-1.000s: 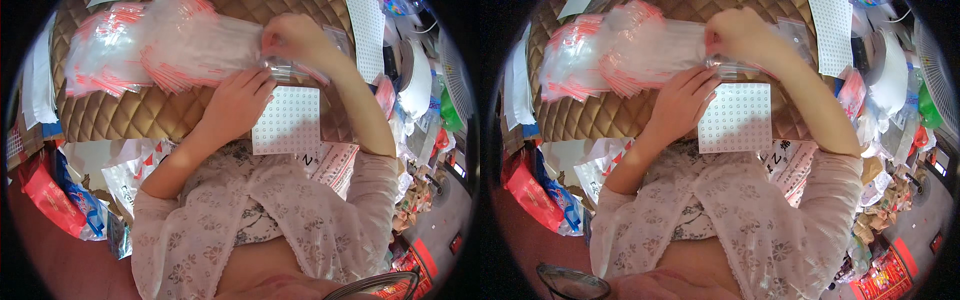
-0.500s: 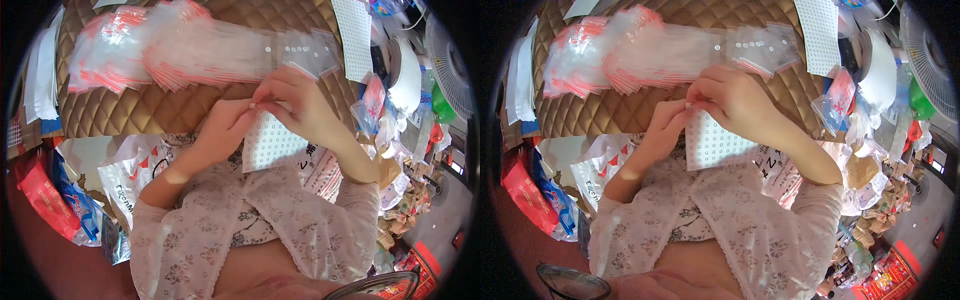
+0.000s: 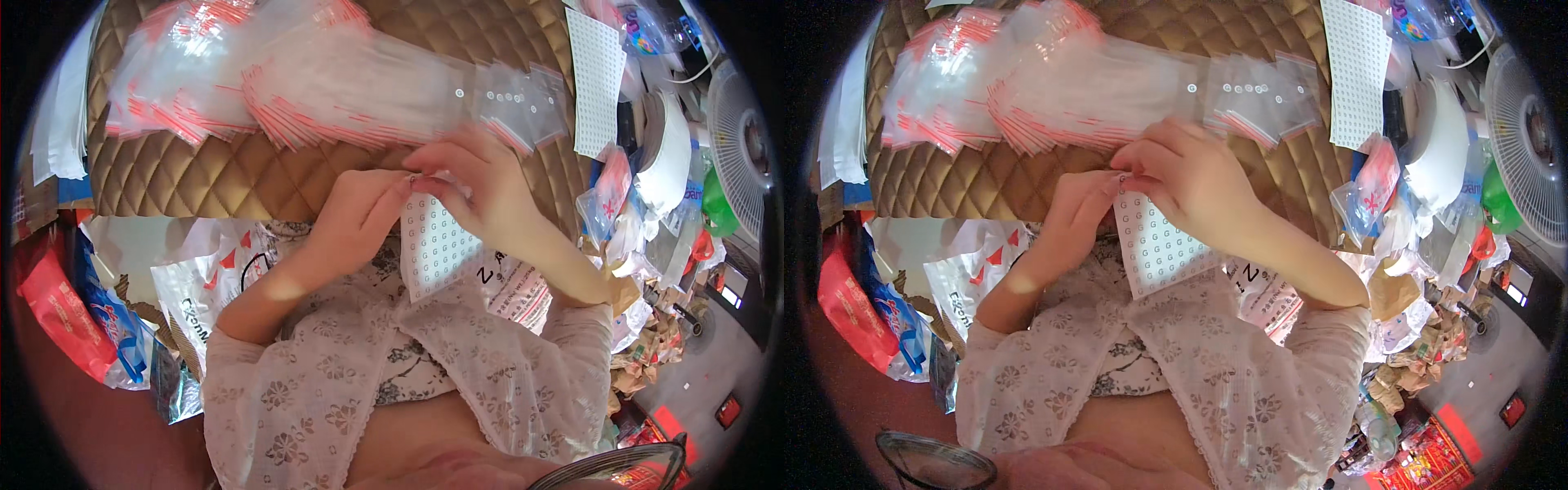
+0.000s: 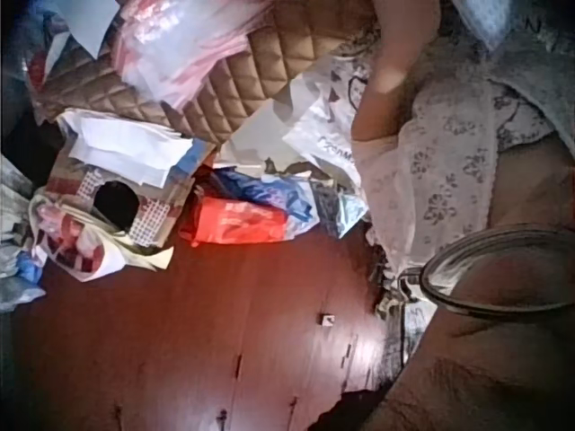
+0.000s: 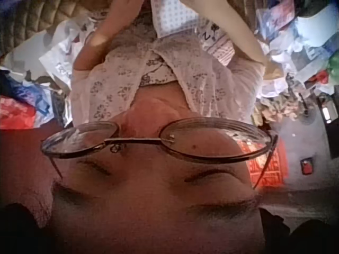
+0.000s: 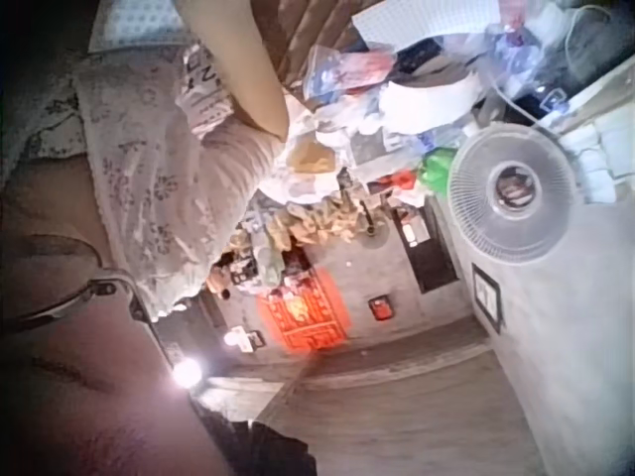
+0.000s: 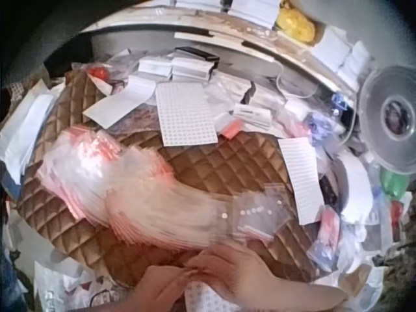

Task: The person peels size stickers from a sticker sheet and sticks them onto plastic bags one by one by hand.

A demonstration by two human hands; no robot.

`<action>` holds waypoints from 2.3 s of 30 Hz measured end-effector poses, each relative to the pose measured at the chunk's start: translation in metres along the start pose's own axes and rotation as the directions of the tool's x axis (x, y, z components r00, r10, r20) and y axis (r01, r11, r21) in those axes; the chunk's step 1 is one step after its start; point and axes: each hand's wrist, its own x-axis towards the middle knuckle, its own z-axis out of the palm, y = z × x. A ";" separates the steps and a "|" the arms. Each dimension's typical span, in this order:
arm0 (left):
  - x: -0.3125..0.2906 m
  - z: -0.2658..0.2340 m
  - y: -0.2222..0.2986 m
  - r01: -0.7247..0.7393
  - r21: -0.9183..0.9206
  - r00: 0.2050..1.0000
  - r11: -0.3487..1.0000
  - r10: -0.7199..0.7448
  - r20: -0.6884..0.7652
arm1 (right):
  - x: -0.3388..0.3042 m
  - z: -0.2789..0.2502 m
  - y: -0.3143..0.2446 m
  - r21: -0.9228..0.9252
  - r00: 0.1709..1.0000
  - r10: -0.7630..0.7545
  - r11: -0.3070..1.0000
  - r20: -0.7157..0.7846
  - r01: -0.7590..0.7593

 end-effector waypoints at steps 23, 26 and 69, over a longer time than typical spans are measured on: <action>0.034 0.020 -0.035 -0.388 0.774 0.912 0.500 0.330 0.245 | 0.057 -0.049 0.097 -0.634 0.995 0.092 0.769 -0.022 -0.085; 0.036 0.019 -0.029 -0.421 0.767 0.904 0.485 0.299 0.307 | 0.059 -0.037 0.094 -0.391 0.974 0.179 0.913 0.142 -0.111; 0.023 0.010 0.018 0.233 -0.052 0.972 0.971 -0.230 0.047 | -0.039 -0.042 0.014 -0.005 0.997 0.050 0.999 0.058 -0.050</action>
